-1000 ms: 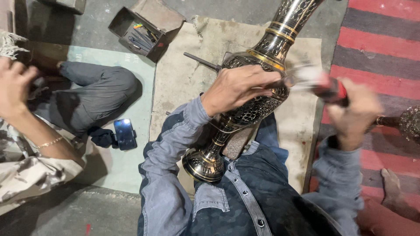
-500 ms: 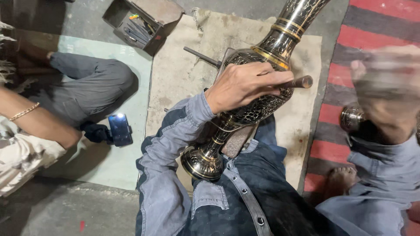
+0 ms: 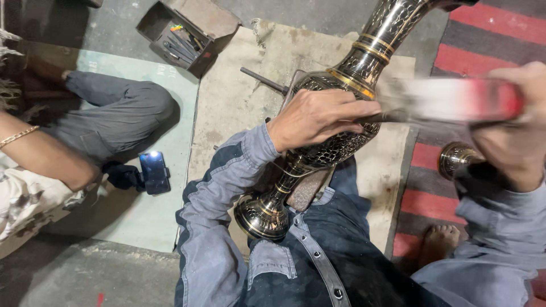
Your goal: The person holds a metal chisel against the surface of a decorative brass vase and repeatedly strikes it with a hammer to create a textured pattern. The vase is held steady in the left hand while the right hand delivers consistent hammer blows.
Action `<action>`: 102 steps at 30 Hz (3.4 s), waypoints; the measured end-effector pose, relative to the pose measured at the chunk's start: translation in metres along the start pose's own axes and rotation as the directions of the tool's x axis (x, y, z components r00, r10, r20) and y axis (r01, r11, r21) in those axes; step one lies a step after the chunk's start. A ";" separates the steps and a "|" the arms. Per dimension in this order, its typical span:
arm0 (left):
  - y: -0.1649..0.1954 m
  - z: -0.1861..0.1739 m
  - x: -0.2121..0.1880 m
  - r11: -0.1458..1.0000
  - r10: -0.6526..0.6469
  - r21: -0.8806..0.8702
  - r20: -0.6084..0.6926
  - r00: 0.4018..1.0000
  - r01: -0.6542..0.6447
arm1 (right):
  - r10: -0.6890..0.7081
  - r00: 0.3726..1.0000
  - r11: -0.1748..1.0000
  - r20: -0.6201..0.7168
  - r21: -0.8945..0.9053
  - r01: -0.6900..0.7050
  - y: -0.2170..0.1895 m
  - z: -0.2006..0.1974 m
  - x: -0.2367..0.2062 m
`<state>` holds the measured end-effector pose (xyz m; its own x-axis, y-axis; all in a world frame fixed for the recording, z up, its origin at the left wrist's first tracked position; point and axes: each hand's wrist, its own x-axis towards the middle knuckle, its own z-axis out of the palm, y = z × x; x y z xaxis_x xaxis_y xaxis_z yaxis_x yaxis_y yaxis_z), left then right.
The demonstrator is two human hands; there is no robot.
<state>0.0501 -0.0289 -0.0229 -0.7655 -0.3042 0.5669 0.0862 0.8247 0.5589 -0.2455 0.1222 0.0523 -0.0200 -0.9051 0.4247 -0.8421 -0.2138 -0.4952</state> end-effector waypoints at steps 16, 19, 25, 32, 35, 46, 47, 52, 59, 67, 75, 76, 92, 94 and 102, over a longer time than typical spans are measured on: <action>0.009 -0.010 0.004 1.000 0.003 -0.030 -0.013 1.000 -0.004 | 0.025 0.998 0.997 -0.059 0.074 -0.021 0.006 0.006 -0.009; 0.009 -0.011 0.005 0.999 0.019 -0.040 -0.024 1.000 -0.020 | 0.043 0.998 0.994 -0.051 0.098 -0.038 0.010 0.004 -0.013; 0.006 -0.008 0.002 0.999 0.017 -0.039 -0.021 1.000 -0.018 | -0.026 0.999 0.995 0.032 -0.100 0.029 0.004 -0.005 -0.012; 0.001 0.000 0.002 0.999 -0.019 -0.034 -0.061 0.998 0.017 | 0.144 0.990 0.837 -0.005 0.534 -0.119 -0.020 -0.002 -0.005; 0.002 0.001 0.002 0.999 -0.026 -0.036 -0.047 0.999 0.024 | 0.129 0.990 0.770 -0.057 0.635 -0.064 -0.023 0.003 -0.001; 0.007 0.000 0.005 0.999 0.012 -0.040 -0.062 0.998 -0.014 | 0.003 0.992 0.988 -0.128 0.156 0.017 -0.001 -0.002 -0.008; 0.008 0.000 0.003 0.999 0.015 -0.045 -0.081 0.997 -0.019 | 0.100 0.987 0.945 -0.123 0.322 -0.056 -0.002 -0.002 -0.009; 0.007 0.001 0.002 0.999 0.010 -0.053 -0.049 0.999 -0.012 | 0.007 0.998 0.996 -0.066 -0.087 -0.013 -0.007 -0.006 -0.006; 0.003 0.002 0.003 0.999 -0.008 -0.051 -0.070 0.998 0.004 | 0.037 0.999 0.999 -0.004 0.020 -0.037 -0.013 -0.006 0.002; 0.003 0.003 0.006 1.000 0.024 0.011 -0.058 0.998 -0.023 | 0.085 0.982 0.926 -0.168 0.378 -0.015 -0.023 0.001 0.008; 0.007 0.001 0.007 1.000 0.012 0.009 -0.055 0.998 -0.011 | 0.179 0.984 0.906 -0.025 0.394 -0.155 -0.010 -0.002 0.003; 0.008 0.001 0.007 1.000 0.006 0.005 -0.050 0.999 -0.006 | 0.154 0.987 0.931 -0.040 0.340 -0.131 -0.011 -0.001 -0.001; 0.002 0.009 0.007 0.995 0.035 0.097 -0.029 0.999 -0.032 | 0.021 0.998 1.000 -0.063 0.015 -0.020 -0.021 -0.004 -0.007; 0.002 0.008 0.004 0.997 0.035 0.074 -0.025 0.999 -0.033 | -0.060 0.996 0.979 -0.059 -0.197 0.047 -0.010 -0.008 -0.016; 0.004 0.002 0.001 0.995 0.073 0.076 -0.048 0.996 -0.069 | 0.137 0.989 0.987 0.062 -0.088 -0.131 0.064 -0.030 -0.058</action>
<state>0.0481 -0.0249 -0.0211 -0.7260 -0.2658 0.6342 0.0903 0.8775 0.4711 -0.3148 0.1722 0.0186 -0.1018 -0.9469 0.3050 -0.8761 -0.0599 -0.4785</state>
